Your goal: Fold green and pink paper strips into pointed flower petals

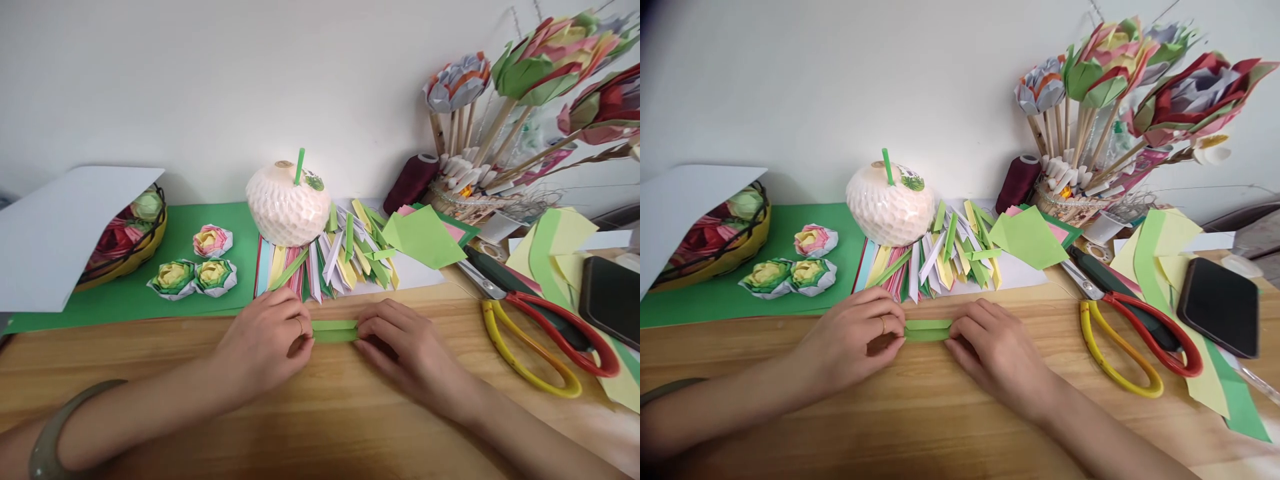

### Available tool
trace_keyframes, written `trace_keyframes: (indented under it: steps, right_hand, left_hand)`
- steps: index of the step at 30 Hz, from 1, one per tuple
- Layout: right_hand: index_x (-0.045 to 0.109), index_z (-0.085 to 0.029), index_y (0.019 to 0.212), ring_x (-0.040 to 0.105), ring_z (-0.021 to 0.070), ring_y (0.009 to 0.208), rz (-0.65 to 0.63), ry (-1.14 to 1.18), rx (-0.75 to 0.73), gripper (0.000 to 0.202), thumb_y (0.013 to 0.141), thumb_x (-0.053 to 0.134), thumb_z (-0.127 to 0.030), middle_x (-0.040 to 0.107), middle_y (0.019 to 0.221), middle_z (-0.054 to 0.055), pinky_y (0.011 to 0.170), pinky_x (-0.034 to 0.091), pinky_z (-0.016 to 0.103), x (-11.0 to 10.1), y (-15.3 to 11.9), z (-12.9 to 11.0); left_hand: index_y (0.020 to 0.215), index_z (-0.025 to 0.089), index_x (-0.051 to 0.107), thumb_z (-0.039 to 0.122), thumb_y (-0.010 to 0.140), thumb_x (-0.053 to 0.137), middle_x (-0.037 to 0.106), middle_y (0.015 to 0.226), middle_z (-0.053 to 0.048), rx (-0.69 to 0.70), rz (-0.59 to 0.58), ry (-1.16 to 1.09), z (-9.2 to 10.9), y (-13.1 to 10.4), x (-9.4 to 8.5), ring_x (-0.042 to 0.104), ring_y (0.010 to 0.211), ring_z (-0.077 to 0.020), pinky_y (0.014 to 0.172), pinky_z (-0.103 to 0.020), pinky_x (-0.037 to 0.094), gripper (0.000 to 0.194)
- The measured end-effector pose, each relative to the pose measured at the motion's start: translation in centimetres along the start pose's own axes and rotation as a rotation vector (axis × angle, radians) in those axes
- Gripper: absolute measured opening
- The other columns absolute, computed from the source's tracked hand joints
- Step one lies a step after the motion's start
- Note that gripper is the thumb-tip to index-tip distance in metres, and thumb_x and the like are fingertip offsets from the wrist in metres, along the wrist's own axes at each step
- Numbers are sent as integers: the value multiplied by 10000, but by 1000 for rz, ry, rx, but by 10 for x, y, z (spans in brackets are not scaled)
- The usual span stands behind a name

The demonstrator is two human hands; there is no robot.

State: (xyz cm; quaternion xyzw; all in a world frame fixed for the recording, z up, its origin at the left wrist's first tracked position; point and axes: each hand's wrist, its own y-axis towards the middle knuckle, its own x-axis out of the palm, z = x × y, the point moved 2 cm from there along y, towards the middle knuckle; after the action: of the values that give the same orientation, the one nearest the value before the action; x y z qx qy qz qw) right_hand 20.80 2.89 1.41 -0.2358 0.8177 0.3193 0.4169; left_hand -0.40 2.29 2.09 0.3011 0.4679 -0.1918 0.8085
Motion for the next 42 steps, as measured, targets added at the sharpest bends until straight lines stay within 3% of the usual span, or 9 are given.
trace_keyframes:
  steps: [8,17,32,42]
  right_hand:
    - [554,-185,771,557,175,735,2,-17,123,171,916,465,-178,592,793,51,636,456,288,3,0,-6]
    - [539,-178,753,526,181,702,25,-120,113,212,933,428,-182,566,752,49,615,433,298,8,2,-9]
    - [506,-176,724,500,181,665,73,-237,44,217,924,429,-137,551,716,44,583,417,305,13,4,-10]
    - [500,-177,726,501,191,687,28,-237,56,212,924,431,-145,540,733,44,609,427,318,12,2,-9]
  left_hand:
    - [715,167,594,154,848,530,628,791,-20,-170,-25,-33,3,-4,5,527,822,-207,736,-365,444,149]
    - [717,173,560,167,898,442,607,786,-26,-205,-34,-37,6,-3,8,505,809,-212,724,-380,406,217]
    - [648,151,560,120,838,488,613,704,-32,-86,72,184,10,1,12,542,759,-219,664,-372,399,205]
    - [646,144,575,134,854,476,623,706,-73,-11,64,355,9,0,15,567,760,-250,618,-367,382,230]
